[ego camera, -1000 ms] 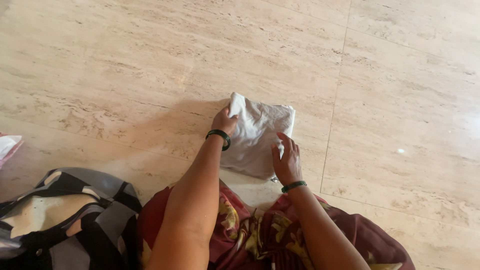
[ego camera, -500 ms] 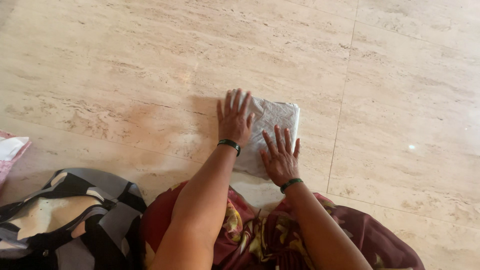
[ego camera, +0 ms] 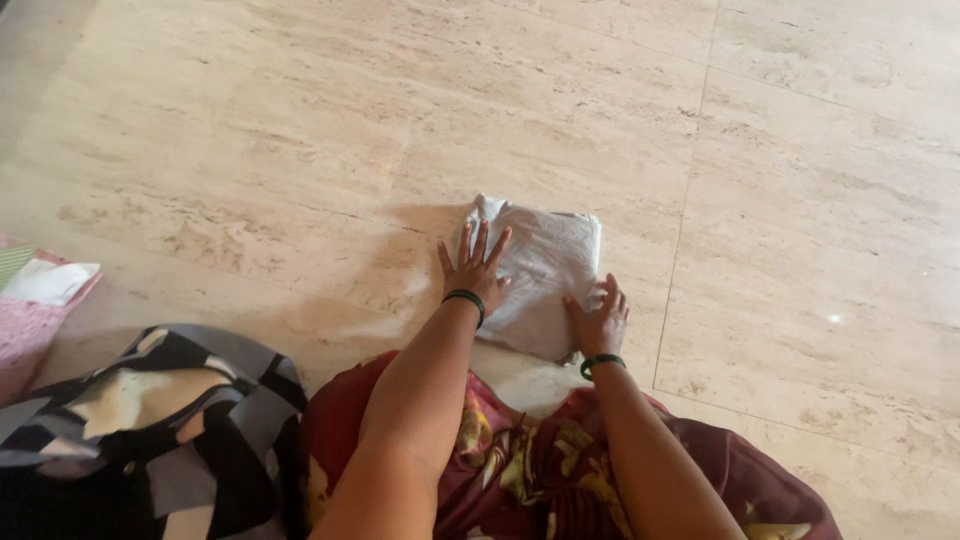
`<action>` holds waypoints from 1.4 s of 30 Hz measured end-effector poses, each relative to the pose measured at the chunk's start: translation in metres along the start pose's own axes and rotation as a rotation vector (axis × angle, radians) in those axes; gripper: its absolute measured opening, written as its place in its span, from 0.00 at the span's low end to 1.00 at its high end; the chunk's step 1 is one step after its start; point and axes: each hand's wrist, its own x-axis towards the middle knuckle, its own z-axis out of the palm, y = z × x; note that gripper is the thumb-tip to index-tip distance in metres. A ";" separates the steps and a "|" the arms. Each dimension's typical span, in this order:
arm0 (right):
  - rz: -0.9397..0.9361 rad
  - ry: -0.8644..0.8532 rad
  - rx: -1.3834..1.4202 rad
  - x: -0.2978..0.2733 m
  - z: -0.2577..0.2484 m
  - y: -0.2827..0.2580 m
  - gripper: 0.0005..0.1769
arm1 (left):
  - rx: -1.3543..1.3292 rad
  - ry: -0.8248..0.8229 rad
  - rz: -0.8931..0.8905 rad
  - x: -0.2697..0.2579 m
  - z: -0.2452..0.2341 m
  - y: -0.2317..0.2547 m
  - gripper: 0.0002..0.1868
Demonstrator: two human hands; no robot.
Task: The person sits on the floor and folds a black piece of clothing, then places it into a checkered bag. They then unfold a light-colored shirt, smooth it out on the floor, fold it neatly, and place it into the same bag.
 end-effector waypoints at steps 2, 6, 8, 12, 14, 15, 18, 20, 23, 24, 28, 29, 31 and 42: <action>0.266 -0.131 0.130 0.014 0.004 0.012 0.47 | -0.043 -0.038 -0.047 -0.007 -0.006 0.005 0.48; 0.453 -0.544 0.660 -0.001 0.002 0.033 0.40 | -0.102 0.014 -0.038 -0.016 0.008 0.013 0.41; 0.450 -0.603 0.785 -0.008 -0.002 0.035 0.32 | -0.289 -0.060 -0.084 -0.018 0.027 0.015 0.32; 0.443 -0.448 1.034 -0.029 -0.013 0.012 0.29 | -0.527 -0.096 0.007 -0.020 0.079 0.025 0.33; 0.327 -0.373 0.926 -0.025 -0.021 -0.010 0.28 | -0.659 -0.077 0.017 -0.018 0.098 0.032 0.36; 0.209 -0.336 0.743 -0.019 -0.029 -0.023 0.28 | -0.764 -0.062 0.011 -0.018 0.104 0.033 0.37; -0.048 -0.281 0.248 -0.018 -0.065 -0.081 0.28 | -1.163 -0.019 -0.107 -0.029 0.101 0.034 0.40; -0.254 -0.269 0.082 -0.027 -0.102 -0.138 0.29 | -1.473 -0.097 -0.227 -0.046 0.084 0.032 0.43; -0.495 -0.344 -0.057 -0.067 -0.161 -0.231 0.28 | -1.933 -0.338 -0.311 -0.081 0.041 0.022 0.45; -0.464 -0.426 -0.172 -0.090 -0.178 -0.257 0.26 | -2.068 -0.372 -0.253 -0.099 0.028 0.018 0.45; -0.930 -0.462 -0.361 -0.179 -0.211 -0.310 0.24 | -2.392 -0.246 0.107 -0.162 -0.039 0.000 0.42; -1.111 -0.422 -0.400 -0.196 -0.212 -0.313 0.26 | -2.439 -0.167 0.199 -0.179 -0.051 -0.004 0.41; -1.191 -0.465 -0.355 -0.220 -0.213 -0.311 0.29 | -2.499 0.000 0.344 -0.217 -0.067 -0.019 0.40; -0.352 -0.657 0.740 -0.239 -0.175 -0.273 0.48 | -2.377 0.478 0.526 -0.348 -0.076 -0.048 0.33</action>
